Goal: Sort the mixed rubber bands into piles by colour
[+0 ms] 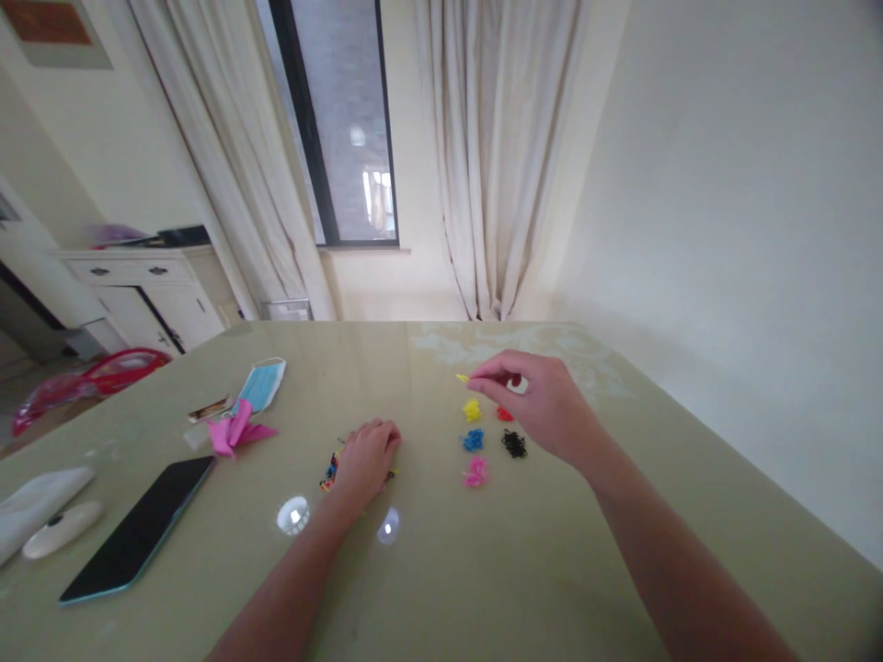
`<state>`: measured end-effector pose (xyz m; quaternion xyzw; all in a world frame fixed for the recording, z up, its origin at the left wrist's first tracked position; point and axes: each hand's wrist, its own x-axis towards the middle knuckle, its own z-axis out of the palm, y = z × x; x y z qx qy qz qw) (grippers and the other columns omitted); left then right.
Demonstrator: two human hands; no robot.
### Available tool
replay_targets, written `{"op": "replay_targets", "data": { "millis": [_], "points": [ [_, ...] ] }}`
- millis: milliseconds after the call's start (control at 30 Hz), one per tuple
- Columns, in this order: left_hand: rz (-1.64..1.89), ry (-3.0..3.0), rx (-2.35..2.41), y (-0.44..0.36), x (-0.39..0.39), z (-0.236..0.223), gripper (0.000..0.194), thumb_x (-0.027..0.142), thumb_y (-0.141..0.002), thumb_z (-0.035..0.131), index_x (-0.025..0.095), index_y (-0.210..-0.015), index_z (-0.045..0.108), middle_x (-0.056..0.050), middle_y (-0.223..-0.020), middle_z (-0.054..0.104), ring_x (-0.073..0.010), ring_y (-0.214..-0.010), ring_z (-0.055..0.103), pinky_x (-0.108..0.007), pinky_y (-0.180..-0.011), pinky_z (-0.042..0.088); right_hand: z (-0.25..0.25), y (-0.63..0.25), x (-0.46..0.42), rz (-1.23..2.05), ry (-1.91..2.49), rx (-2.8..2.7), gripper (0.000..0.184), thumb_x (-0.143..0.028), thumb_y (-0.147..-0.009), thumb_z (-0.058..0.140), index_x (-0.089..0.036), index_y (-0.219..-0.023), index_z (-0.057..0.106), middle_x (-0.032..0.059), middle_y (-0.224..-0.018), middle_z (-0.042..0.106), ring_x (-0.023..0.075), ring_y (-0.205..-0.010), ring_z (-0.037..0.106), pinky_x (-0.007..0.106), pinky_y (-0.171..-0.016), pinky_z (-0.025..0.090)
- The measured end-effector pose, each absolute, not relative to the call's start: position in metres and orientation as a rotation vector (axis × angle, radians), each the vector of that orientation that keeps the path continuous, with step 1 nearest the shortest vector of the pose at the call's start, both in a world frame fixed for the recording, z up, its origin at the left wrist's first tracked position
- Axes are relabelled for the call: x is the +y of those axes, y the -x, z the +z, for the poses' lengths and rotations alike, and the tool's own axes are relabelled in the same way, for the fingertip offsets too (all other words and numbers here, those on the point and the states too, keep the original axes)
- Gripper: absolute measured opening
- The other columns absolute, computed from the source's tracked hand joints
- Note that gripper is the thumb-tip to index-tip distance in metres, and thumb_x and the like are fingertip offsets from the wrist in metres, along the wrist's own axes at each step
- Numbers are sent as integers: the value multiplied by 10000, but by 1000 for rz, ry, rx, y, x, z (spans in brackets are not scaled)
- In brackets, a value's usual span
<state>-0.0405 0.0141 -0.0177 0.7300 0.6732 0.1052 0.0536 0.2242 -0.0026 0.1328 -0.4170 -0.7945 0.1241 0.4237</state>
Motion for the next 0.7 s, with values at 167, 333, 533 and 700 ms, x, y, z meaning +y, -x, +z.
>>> {"op": "replay_targets", "data": {
  "millis": [167, 333, 533, 700],
  "points": [
    [352, -2225, 2032, 41, 17, -20, 216, 236, -1016, 471, 210, -1048, 683, -80, -1097, 729, -240, -1045, 676, -342, -927, 447, 93, -231, 47, 202, 1296, -2077, 96, -258, -907, 728, -211, -863, 800, 28, -834, 798, 169, -756, 694, 288, -740, 475],
    [391, -2233, 2007, 44, 18, -23, 185, 229, -999, 490, 207, -982, 673, -66, -1026, 708, -233, -1000, 671, -333, -896, 454, 50, -234, 78, 120, 1573, -2315, 178, -270, -960, 649, -213, -940, 817, 60, -950, 812, 200, -876, 723, 286, -757, 479],
    [577, -2275, 2015, 43, 15, -23, 151, 227, -978, 496, 207, -942, 642, -74, -1019, 697, -234, -1017, 654, -336, -904, 457, 18, -228, 86, 91, 1622, -2445, 176, -238, -966, 648, -192, -970, 818, 114, -1024, 804, 238, -972, 728, 293, -832, 486],
    [753, -2122, 1985, 39, 13, -18, 114, 275, -968, 493, 224, -935, 589, -38, -875, 721, -213, -847, 683, -322, -792, 477, 17, -230, 86, 43, 1608, -2457, 208, -229, -986, 617, -180, -968, 819, 137, -1040, 793, 229, -945, 723, 300, -854, 488]
  ]
}}
